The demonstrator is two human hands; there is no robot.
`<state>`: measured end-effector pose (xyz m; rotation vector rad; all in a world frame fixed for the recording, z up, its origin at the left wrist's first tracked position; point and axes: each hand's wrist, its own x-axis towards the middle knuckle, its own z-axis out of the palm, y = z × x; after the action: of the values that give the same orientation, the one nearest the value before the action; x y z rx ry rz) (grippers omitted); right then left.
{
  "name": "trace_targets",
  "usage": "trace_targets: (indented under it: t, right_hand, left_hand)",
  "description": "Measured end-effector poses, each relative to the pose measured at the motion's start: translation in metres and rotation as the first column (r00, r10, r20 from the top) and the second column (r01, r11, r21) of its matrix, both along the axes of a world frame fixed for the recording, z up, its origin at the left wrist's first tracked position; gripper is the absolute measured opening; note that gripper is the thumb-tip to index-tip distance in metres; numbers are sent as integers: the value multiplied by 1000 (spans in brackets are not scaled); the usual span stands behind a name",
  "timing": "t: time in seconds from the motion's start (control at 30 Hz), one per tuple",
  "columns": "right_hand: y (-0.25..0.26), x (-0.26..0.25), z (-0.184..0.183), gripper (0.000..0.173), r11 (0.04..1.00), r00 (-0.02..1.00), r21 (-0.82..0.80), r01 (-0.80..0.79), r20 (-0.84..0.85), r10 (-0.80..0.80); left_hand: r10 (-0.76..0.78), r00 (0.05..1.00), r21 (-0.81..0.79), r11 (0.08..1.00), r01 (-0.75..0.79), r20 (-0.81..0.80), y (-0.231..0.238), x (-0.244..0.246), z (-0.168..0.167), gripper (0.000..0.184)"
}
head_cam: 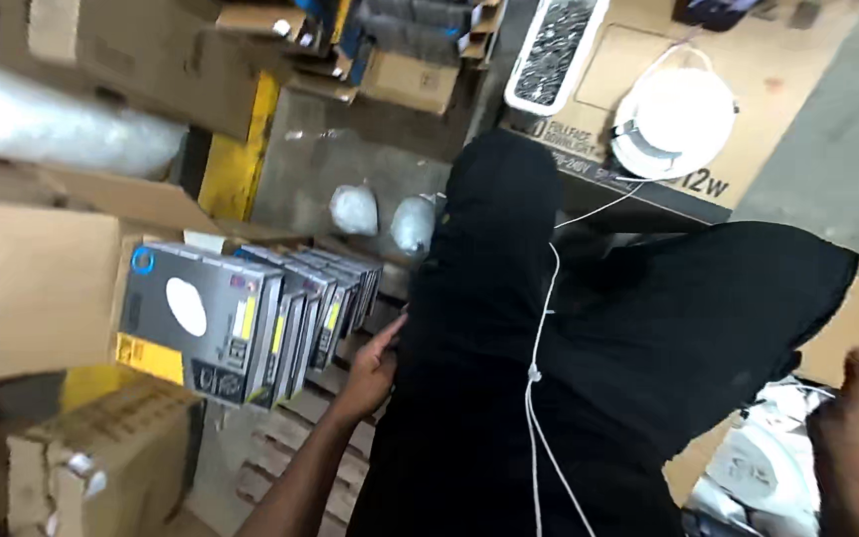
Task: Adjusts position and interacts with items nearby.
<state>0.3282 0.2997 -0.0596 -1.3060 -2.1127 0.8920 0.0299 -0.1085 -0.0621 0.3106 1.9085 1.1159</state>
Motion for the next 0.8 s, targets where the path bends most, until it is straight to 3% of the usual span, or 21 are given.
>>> trace_targets:
  t: [0.1,0.17,0.27,0.4,0.53,0.63,0.73,0.8]
  right_hand:
    - [0,-45,17,37,861,869,115,-495,81,489]
    - [-21,-69,18,33,727,747,174,-664,123,653]
    - [-63,-97,7,28,562,594,233,-793,96,799]
    - [-115,-108,-4,26,470,496,227,-853,72,865]
    - [-146,-109,-10,27,541,564,253,-802,24,825]
    - [-161,-120,-2,29,532,558,245,-811,45,829]
    - [-175,-142,5,39,498,540,233,-835,181,822]
    - [-179,-162,7,44,513,572,267,-816,248,782]
  left_hand:
    - [-110,985,38,994,106,134,-24,7,11,69]
    - [-92,996,31,995,91,16,-30,13,5,61]
    - [-94,954,68,991,118,-284,-33,15,-17,42]
    - [-56,855,188,966,177,-515,-24,11,-26,26]
    - [-79,774,214,939,270,-629,-18,11,-31,22]
    - [-130,825,205,937,283,-549,-14,7,-28,31]
    - [-118,932,95,983,159,-342,0,8,-25,43]
    - [-81,955,29,995,93,-286,17,9,-29,41]
